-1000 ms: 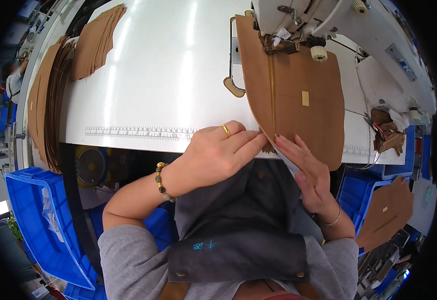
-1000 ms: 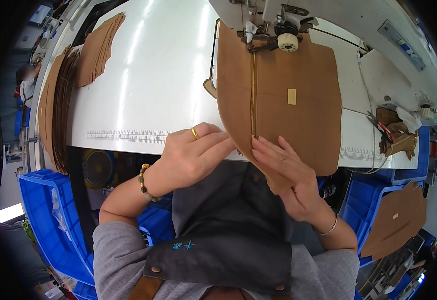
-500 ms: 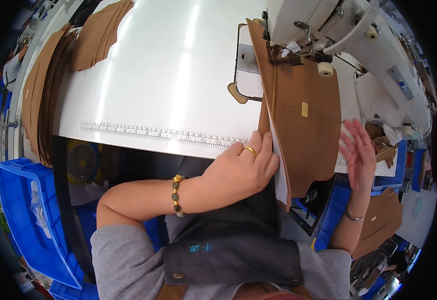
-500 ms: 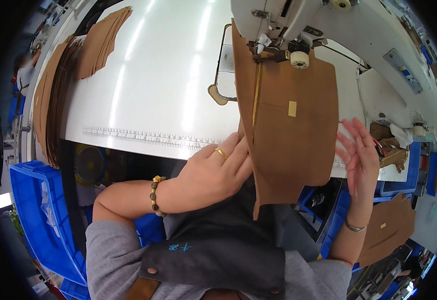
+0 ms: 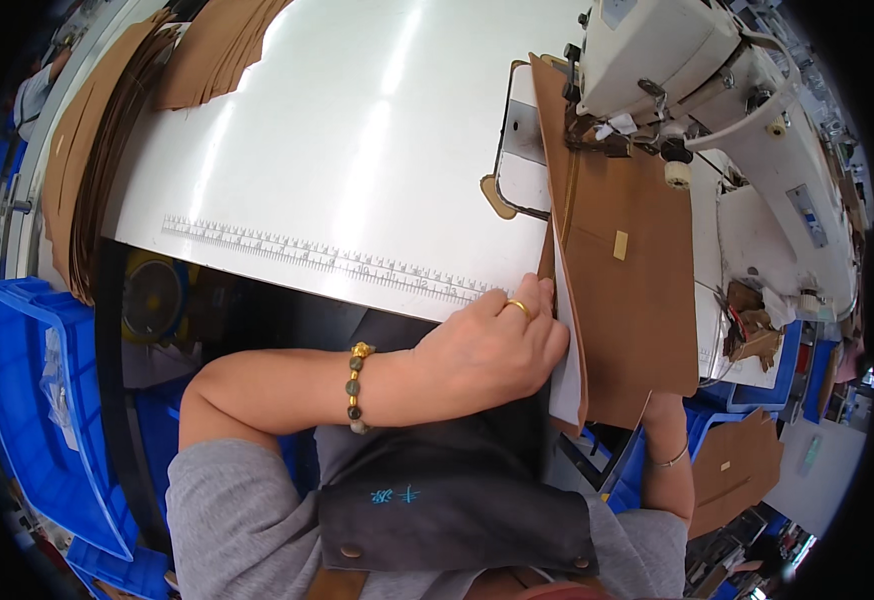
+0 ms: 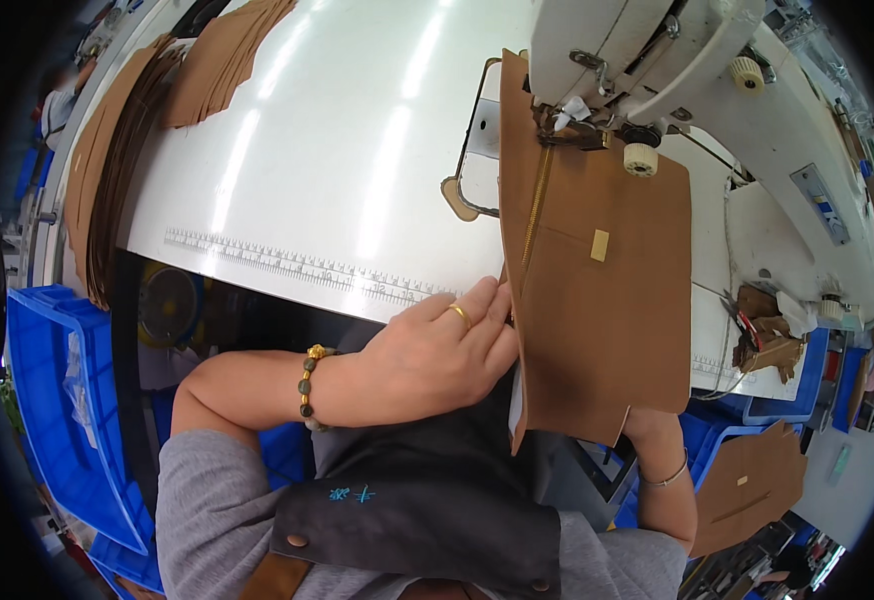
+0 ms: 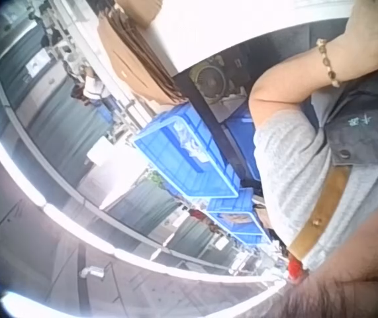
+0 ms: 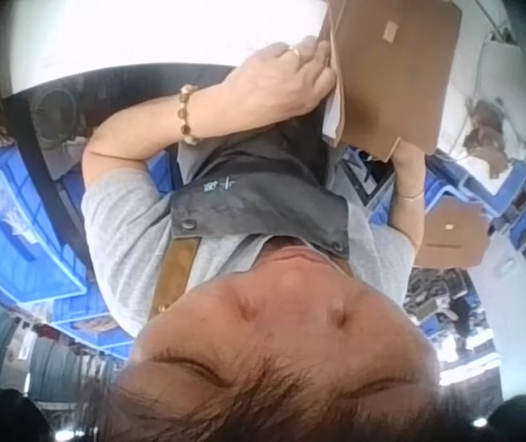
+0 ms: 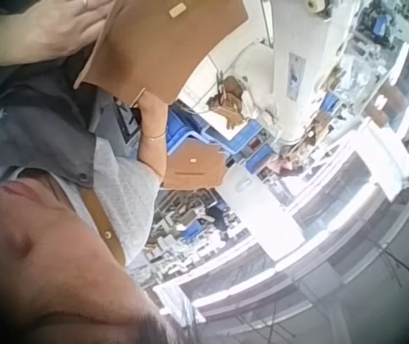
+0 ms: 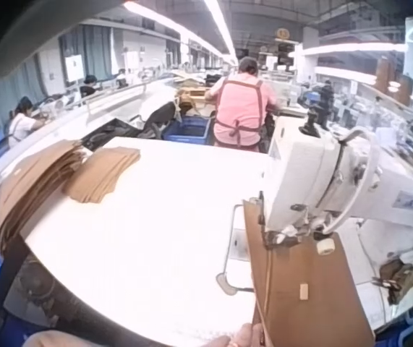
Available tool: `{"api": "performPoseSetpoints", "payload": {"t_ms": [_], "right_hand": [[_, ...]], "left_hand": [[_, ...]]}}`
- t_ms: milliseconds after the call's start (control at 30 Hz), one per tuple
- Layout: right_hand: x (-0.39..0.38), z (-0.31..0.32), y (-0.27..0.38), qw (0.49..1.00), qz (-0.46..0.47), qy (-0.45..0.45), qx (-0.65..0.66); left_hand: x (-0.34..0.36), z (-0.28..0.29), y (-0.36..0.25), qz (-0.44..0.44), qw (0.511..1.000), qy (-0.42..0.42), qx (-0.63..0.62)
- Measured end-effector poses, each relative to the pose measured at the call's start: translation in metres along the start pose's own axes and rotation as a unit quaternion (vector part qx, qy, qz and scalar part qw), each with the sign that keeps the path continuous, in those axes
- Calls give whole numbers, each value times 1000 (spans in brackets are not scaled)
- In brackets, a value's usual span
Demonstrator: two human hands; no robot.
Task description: The recorder is sewing a zipper onto a piece of leather using an industrial sewing machine in a workshop.
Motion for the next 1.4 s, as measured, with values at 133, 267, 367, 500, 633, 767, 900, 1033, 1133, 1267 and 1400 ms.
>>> {"api": "performPoseSetpoints", "payload": {"t_ms": [133,267,367,500,633,767,900,1033,1133,1267,1400], "right_hand": [[55,-2,7,998,12,-6,-56],[90,-9,-1,995,39,-13,-90],[68,14,-8,990,41,-25,-134],[81,34,-22,981,47,-44,-184],[81,45,-35,971,58,-53,-227],[112,37,-29,959,59,-62,-270],[64,62,-45,950,33,-82,-300],[50,61,9,954,-13,-206,-216],[46,0,56,977,113,-90,-156],[30,-50,60,976,125,-9,-175],[21,-64,59,966,142,-14,-216]], "left_hand": [[0,-1,1,-7,1000,-13,-9],[0,-8,1,-7,1000,-23,-18],[0,-3,5,-24,998,-40,-33],[0,0,6,-25,998,-32,-41],[-1,3,5,-33,998,-34,-36],[-4,2,6,-34,999,-16,-35],[-3,4,7,-48,999,-10,-10],[-14,0,1,-39,999,24,-9],[-20,-1,4,-55,997,43,-7],[-29,-4,3,-46,997,22,-55],[-45,-3,7,-18,997,14,-79]]}}
Point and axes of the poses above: each hand's wrist, its own x-axis towards the middle knuckle, its own z-axis out of the back of the hand, y = z × x, the point moved 3 cm from there along x, towards the middle knuckle, and after that the axes turned 8 degrees about y, right-handed, at the moved point
